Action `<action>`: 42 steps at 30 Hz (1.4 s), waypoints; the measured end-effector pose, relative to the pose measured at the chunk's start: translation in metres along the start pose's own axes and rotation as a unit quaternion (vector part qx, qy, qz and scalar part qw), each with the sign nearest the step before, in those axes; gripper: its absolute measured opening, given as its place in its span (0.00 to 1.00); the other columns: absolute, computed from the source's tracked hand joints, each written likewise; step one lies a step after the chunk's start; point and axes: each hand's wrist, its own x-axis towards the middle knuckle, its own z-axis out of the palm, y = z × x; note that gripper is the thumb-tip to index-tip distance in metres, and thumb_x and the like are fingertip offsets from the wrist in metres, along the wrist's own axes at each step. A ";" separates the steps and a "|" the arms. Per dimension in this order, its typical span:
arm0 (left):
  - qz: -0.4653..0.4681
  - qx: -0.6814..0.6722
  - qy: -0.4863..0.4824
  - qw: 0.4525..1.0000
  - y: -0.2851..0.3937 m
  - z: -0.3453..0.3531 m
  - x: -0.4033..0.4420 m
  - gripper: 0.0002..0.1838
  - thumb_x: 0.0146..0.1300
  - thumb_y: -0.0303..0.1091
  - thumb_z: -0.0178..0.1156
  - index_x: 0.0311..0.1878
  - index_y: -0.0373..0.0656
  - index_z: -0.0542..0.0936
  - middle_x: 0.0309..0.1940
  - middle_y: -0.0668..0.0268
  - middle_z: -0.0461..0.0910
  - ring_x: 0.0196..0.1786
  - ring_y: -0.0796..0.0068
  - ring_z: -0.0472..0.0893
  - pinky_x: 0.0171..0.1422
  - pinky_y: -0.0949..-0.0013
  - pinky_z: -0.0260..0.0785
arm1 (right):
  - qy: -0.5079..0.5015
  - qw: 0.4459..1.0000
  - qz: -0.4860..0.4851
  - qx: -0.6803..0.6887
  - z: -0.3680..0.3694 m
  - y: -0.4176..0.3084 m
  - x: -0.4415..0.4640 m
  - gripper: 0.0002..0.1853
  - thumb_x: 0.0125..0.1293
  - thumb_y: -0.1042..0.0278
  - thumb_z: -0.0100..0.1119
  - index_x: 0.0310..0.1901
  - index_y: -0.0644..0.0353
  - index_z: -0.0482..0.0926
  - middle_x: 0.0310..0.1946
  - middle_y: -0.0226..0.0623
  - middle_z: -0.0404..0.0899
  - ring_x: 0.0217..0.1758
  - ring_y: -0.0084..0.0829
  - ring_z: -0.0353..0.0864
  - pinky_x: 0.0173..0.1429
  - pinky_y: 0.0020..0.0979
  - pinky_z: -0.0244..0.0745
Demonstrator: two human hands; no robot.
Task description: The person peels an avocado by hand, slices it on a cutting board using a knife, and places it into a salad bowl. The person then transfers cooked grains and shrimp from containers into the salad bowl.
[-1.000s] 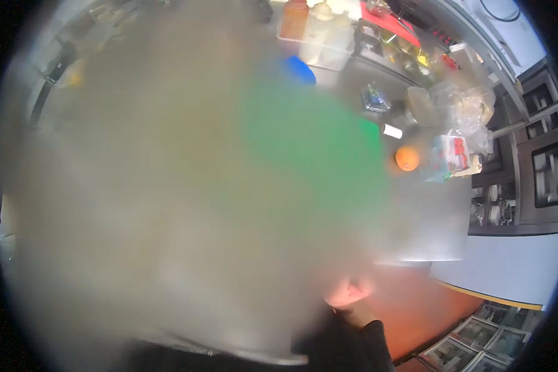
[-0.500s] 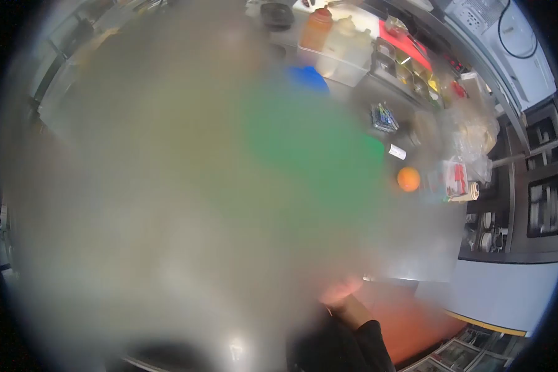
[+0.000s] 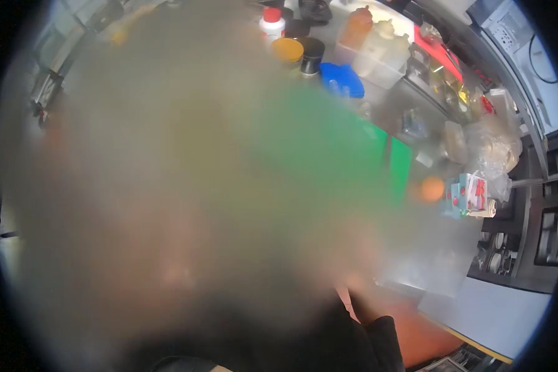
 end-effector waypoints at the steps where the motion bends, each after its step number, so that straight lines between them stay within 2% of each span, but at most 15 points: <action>1: -0.036 -0.019 0.042 0.998 -0.001 -0.009 -0.001 0.40 0.57 0.34 0.61 0.70 0.46 0.52 0.59 0.58 0.65 0.59 0.64 0.68 0.62 0.60 0.64 | -0.010 0.999 0.026 0.022 0.001 0.002 0.000 0.03 0.57 0.78 0.61 0.31 0.66 0.77 0.25 0.36 0.76 0.26 0.24 0.73 0.31 0.23 0.66; 4: -0.113 -0.049 0.166 0.978 -0.016 -0.034 -0.004 0.25 0.59 0.36 0.61 0.58 0.43 0.67 0.50 0.62 0.72 0.50 0.65 0.74 0.51 0.59 0.72 | -0.180 0.978 0.058 -0.084 0.003 0.028 0.001 0.04 0.59 0.73 0.60 0.34 0.63 0.79 0.25 0.37 0.77 0.27 0.23 0.75 0.30 0.25 0.68; 6: -0.107 -0.026 0.235 0.966 -0.021 -0.043 -0.008 0.24 0.59 0.38 0.62 0.57 0.41 0.68 0.47 0.62 0.74 0.48 0.67 0.76 0.51 0.61 0.71 | -0.162 0.966 0.037 -0.198 0.005 0.110 0.000 0.08 0.60 0.65 0.60 0.37 0.59 0.80 0.26 0.39 0.78 0.27 0.25 0.78 0.31 0.27 0.71; 8: -0.101 -0.014 0.181 0.978 -0.044 -0.076 -0.009 0.24 0.59 0.39 0.61 0.55 0.39 0.70 0.49 0.62 0.73 0.50 0.66 0.74 0.53 0.59 0.70 | -0.164 0.932 0.243 -0.215 0.004 0.179 0.018 0.14 0.62 0.56 0.60 0.36 0.59 0.81 0.27 0.39 0.81 0.25 0.26 0.80 0.27 0.28 0.73; 10: -0.145 -0.052 0.208 0.966 -0.059 -0.088 -0.013 0.23 0.60 0.39 0.60 0.56 0.40 0.70 0.51 0.60 0.73 0.51 0.64 0.74 0.52 0.55 0.71 | 0.009 0.878 0.469 0.092 0.015 0.238 0.033 0.18 0.59 0.50 0.63 0.33 0.60 0.80 0.24 0.37 0.80 0.21 0.25 0.78 0.21 0.26 0.69; 12: -0.199 -0.083 0.187 0.958 -0.056 -0.070 -0.012 0.23 0.60 0.39 0.59 0.56 0.42 0.70 0.52 0.58 0.72 0.52 0.63 0.74 0.52 0.53 0.71 | 0.134 0.796 0.550 0.214 0.025 0.268 0.057 0.21 0.57 0.48 0.65 0.32 0.61 0.79 0.22 0.34 0.79 0.20 0.23 0.77 0.18 0.23 0.67; 15: -0.270 -0.128 0.131 0.945 -0.069 -0.065 -0.019 0.22 0.61 0.41 0.58 0.56 0.44 0.70 0.49 0.58 0.75 0.51 0.63 0.77 0.50 0.53 0.75 | 0.129 0.800 0.541 0.224 0.051 0.362 0.076 0.18 0.57 0.54 0.65 0.33 0.64 0.78 0.24 0.36 0.79 0.20 0.24 0.77 0.19 0.24 0.68; 19: -0.281 -0.021 0.171 0.944 -0.074 -0.058 -0.023 0.21 0.61 0.41 0.59 0.55 0.42 0.71 0.44 0.63 0.78 0.44 0.69 0.80 0.45 0.63 0.78 | 0.191 0.831 0.461 0.247 0.051 0.346 0.095 0.11 0.57 0.64 0.62 0.32 0.64 0.78 0.30 0.40 0.82 0.23 0.25 0.78 0.22 0.25 0.71; 21: -0.278 -0.024 0.185 0.942 -0.066 -0.048 -0.025 0.21 0.61 0.41 0.59 0.54 0.42 0.72 0.44 0.63 0.78 0.43 0.70 0.80 0.44 0.64 0.78 | 0.297 0.819 0.328 0.366 0.033 0.286 0.088 0.05 0.56 0.72 0.58 0.29 0.65 0.77 0.38 0.44 0.82 0.32 0.27 0.78 0.32 0.24 0.72; 26: -0.275 -0.044 0.158 0.947 -0.097 -0.075 -0.017 0.23 0.61 0.42 0.59 0.56 0.42 0.71 0.44 0.63 0.78 0.40 0.69 0.81 0.40 0.61 0.79 | 0.244 0.964 0.074 0.076 -0.005 0.172 0.045 0.09 0.61 0.74 0.53 0.25 0.66 0.70 0.50 0.43 0.78 0.46 0.29 0.77 0.50 0.26 0.69; 27: -0.296 -0.095 0.136 0.941 -0.081 -0.031 -0.001 0.24 0.62 0.45 0.57 0.59 0.46 0.69 0.52 0.61 0.75 0.45 0.67 0.79 0.40 0.58 0.79 | 0.243 0.964 0.076 0.077 -0.009 0.158 0.037 0.09 0.61 0.74 0.53 0.25 0.66 0.70 0.50 0.43 0.78 0.46 0.29 0.77 0.50 0.26 0.69; 29: -0.249 0.088 0.096 0.960 -0.131 -0.052 0.031 0.28 0.62 0.50 0.55 0.64 0.51 0.66 0.65 0.65 0.63 0.61 0.67 0.70 0.57 0.52 0.66 | 0.200 0.976 -0.023 -0.087 -0.015 0.136 0.023 0.11 0.63 0.73 0.53 0.24 0.65 0.66 0.53 0.41 0.77 0.47 0.26 0.76 0.51 0.27 0.68; 33: -0.299 0.050 -0.066 0.951 -0.171 0.006 0.118 0.33 0.59 0.55 0.57 0.64 0.47 0.66 0.60 0.62 0.70 0.60 0.63 0.70 0.61 0.49 0.60 | 0.175 0.980 0.073 -0.068 -0.024 0.136 -0.013 0.11 0.64 0.74 0.53 0.24 0.64 0.68 0.54 0.43 0.76 0.49 0.26 0.75 0.53 0.27 0.67; 35: -0.315 0.077 -0.119 0.938 -0.178 0.031 0.147 0.35 0.57 0.57 0.58 0.64 0.47 0.66 0.59 0.61 0.70 0.61 0.61 0.69 0.61 0.47 0.59 | 0.206 0.946 0.211 0.136 -0.028 0.152 -0.030 0.11 0.65 0.72 0.53 0.24 0.62 0.69 0.54 0.45 0.76 0.50 0.28 0.75 0.54 0.28 0.67; 42: -0.310 0.302 -0.239 0.869 -0.227 0.038 0.240 0.46 0.49 0.57 0.68 0.66 0.44 0.62 0.65 0.56 0.63 0.68 0.55 0.62 0.58 0.41 0.64 | 0.277 0.892 0.268 0.238 -0.064 0.141 -0.045 0.11 0.67 0.67 0.52 0.28 0.61 0.71 0.56 0.47 0.73 0.59 0.35 0.72 0.60 0.38 0.68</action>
